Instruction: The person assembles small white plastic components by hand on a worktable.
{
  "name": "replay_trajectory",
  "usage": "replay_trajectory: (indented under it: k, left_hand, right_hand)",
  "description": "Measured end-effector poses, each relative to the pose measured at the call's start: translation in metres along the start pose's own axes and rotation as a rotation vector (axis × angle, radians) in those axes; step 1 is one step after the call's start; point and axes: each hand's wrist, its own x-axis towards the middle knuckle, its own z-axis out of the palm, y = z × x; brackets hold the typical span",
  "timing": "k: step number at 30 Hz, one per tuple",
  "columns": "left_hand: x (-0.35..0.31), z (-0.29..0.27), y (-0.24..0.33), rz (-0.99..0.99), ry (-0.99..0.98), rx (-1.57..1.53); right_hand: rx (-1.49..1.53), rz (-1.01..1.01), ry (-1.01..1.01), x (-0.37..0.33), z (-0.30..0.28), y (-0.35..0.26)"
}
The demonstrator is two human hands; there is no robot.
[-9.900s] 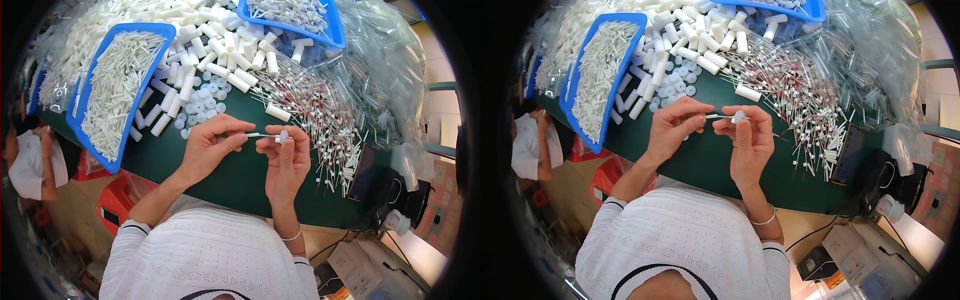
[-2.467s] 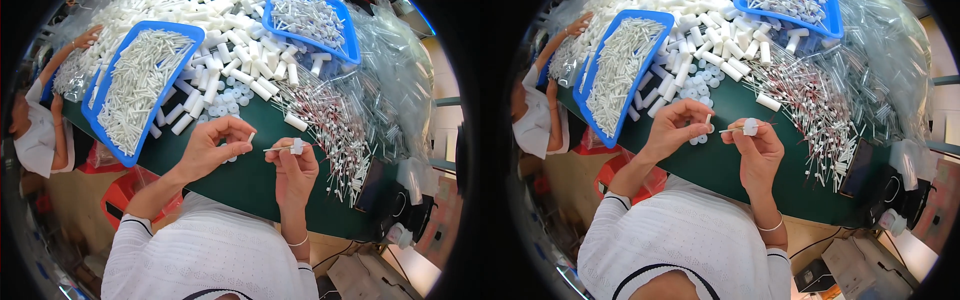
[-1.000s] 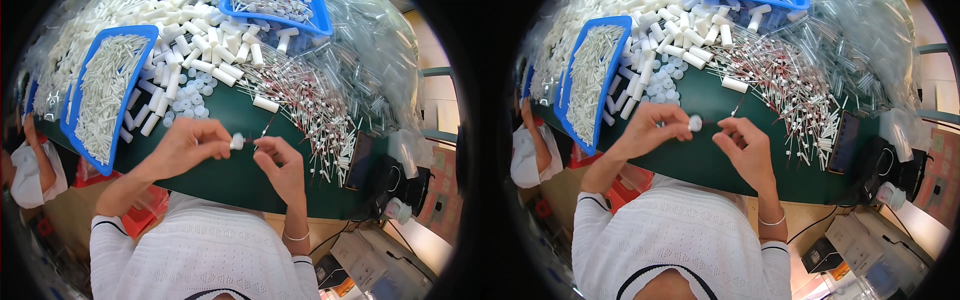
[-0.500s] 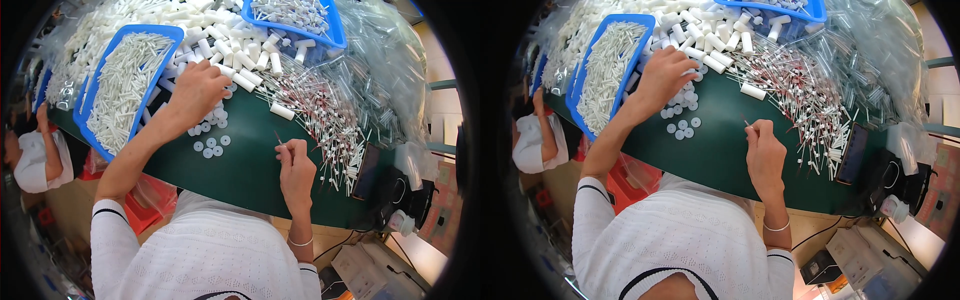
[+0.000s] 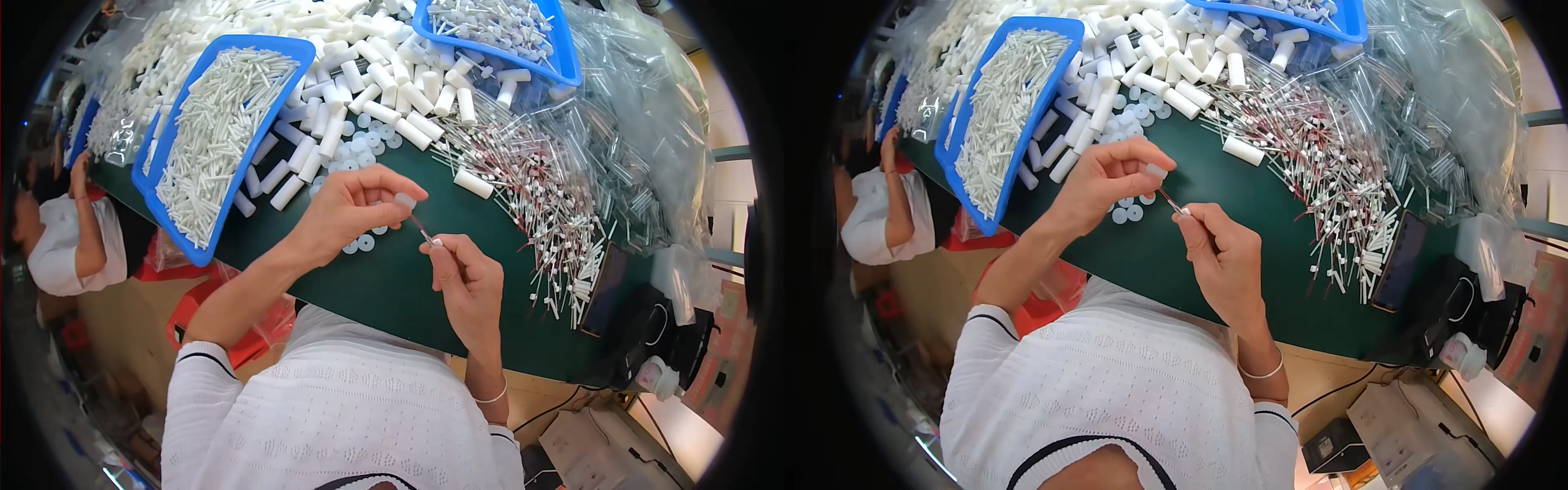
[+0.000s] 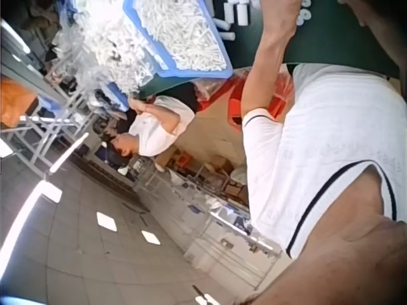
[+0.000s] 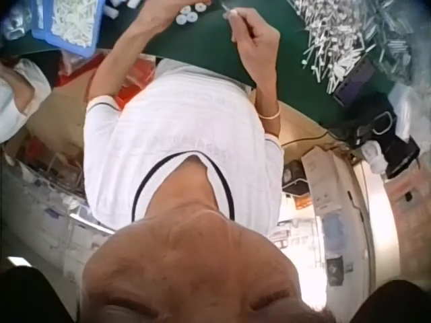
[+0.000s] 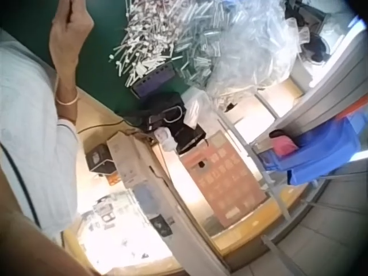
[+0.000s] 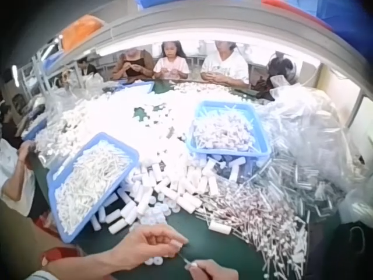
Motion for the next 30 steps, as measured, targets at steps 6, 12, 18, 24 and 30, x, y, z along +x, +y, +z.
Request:
replay_trajectory:
  k: [6,12,18,24,30]
  left_hand:
    - [-0.011,0.015,-0.018,-0.101,0.051,-0.350]
    - [-0.014,0.012,-0.022,-0.064,0.058,-0.343]
    - [-0.017,0.014,-0.023,0.008,0.092,-0.235]
    - [-0.017,0.008,-0.027,0.009,0.064,-0.244]
    - [-0.017,0.012,-0.025,-0.003,0.052,-0.229]
  right_hand:
    - [-0.249,-0.097,0.125,-0.003,0.001,-0.003]
    - [-0.313,-0.097,0.153,-0.007,0.004,0.000]
    - [-0.347,-0.093,0.138,-0.005,0.006,-0.005]
    - [-0.383,-0.096,0.113,-0.005,0.005,-0.008]
    - [-0.364,-0.091,0.105,-0.004,0.005,-0.009]
